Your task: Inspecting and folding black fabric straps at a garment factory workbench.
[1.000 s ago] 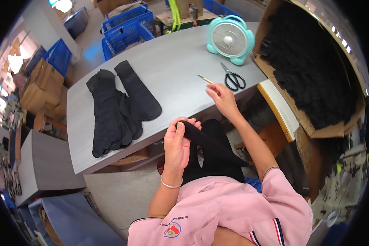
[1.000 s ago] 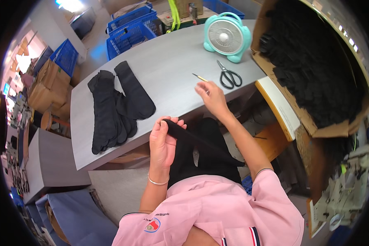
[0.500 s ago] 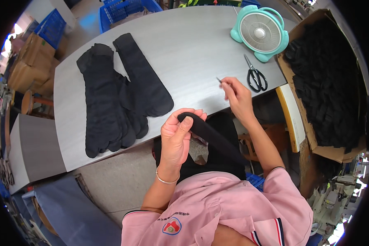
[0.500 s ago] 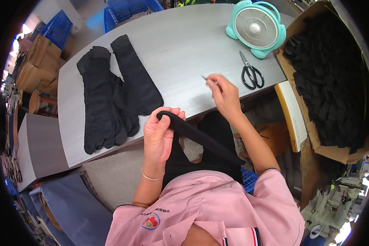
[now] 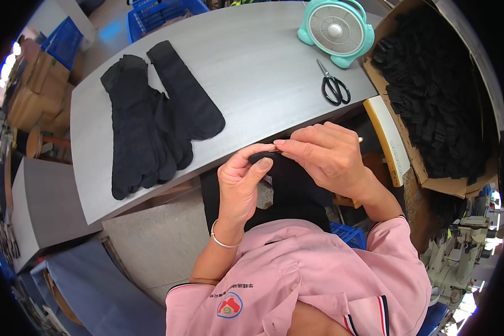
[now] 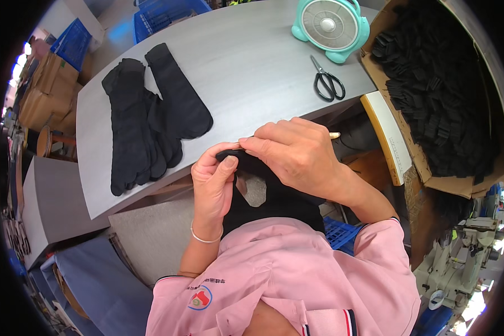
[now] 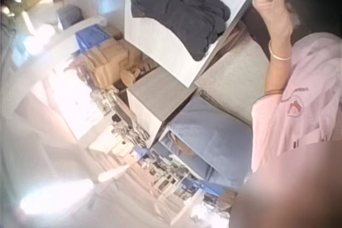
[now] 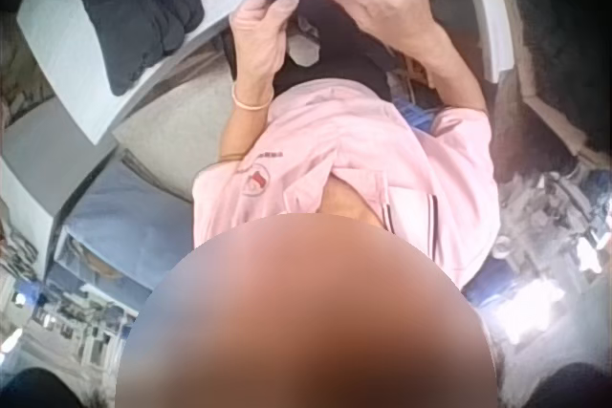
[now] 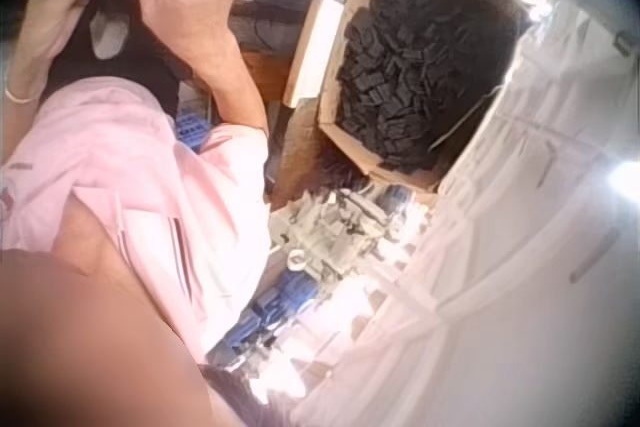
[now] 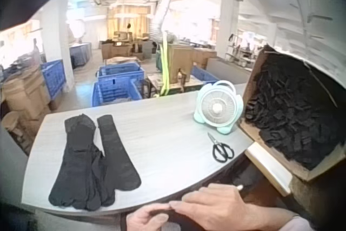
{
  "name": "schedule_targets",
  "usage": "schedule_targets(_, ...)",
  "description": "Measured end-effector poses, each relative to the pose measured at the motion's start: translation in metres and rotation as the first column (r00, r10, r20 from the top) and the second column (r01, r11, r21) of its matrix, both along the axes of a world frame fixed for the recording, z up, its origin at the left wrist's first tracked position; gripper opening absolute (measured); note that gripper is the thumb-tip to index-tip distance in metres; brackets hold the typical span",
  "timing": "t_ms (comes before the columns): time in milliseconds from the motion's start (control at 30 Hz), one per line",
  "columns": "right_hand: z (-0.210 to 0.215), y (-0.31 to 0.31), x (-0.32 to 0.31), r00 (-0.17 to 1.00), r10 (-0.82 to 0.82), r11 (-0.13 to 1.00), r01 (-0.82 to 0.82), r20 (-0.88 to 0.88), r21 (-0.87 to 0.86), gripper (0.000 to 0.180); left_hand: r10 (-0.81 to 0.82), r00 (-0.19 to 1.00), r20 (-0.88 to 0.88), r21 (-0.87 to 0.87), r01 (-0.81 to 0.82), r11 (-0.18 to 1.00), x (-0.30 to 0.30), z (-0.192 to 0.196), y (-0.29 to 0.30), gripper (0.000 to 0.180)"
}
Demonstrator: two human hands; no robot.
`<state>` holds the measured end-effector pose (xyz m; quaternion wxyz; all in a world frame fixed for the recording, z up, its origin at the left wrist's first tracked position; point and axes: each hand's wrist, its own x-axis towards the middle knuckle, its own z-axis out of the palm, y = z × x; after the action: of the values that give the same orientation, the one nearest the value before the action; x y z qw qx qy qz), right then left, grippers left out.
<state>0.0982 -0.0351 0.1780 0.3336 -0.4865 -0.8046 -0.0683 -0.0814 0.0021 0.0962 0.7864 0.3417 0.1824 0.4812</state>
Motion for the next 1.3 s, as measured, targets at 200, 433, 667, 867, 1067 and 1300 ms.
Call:
schedule_targets(200,0.007,-0.017,0.015,0.999,0.037,0.999,-0.038,-0.026,-0.039,0.024,-0.041,0.999,-0.030,0.033,0.042,0.999,0.007,0.009,-0.016,0.023)
schedule_targets(433,0.016,-0.035,0.034,0.998,0.057,0.998,-0.057,0.006,-0.019,0.013,-0.088,0.993,-0.074,0.046,0.092,0.995,0.023,0.015,-0.032,0.023)
schedule_targets(667,0.020,-0.048,0.049,0.996,0.032,0.994,-0.022,0.085,-0.111,0.011,-0.122,0.989,-0.089,0.041,0.126,0.991,0.036,0.009,-0.038,0.024)
schedule_targets(867,0.030,-0.045,0.057,0.958,0.099,0.970,-0.033,0.268,-0.240,0.005,-0.125,0.960,-0.252,0.062,0.145,0.988,0.040,0.011,-0.038,0.023)
schedule_targets(1067,0.017,-0.038,0.042,0.909,0.099,0.959,0.022,0.405,-0.284,0.005,-0.021,0.894,-0.448,0.121,0.085,0.989,0.043,0.007,-0.039,0.023)
schedule_targets(1300,-0.034,-0.038,0.012,0.951,-0.227,0.967,0.246,0.212,-0.070,0.019,0.073,0.875,-0.479,0.029,-0.067,0.997,0.041,-0.013,-0.031,0.024)
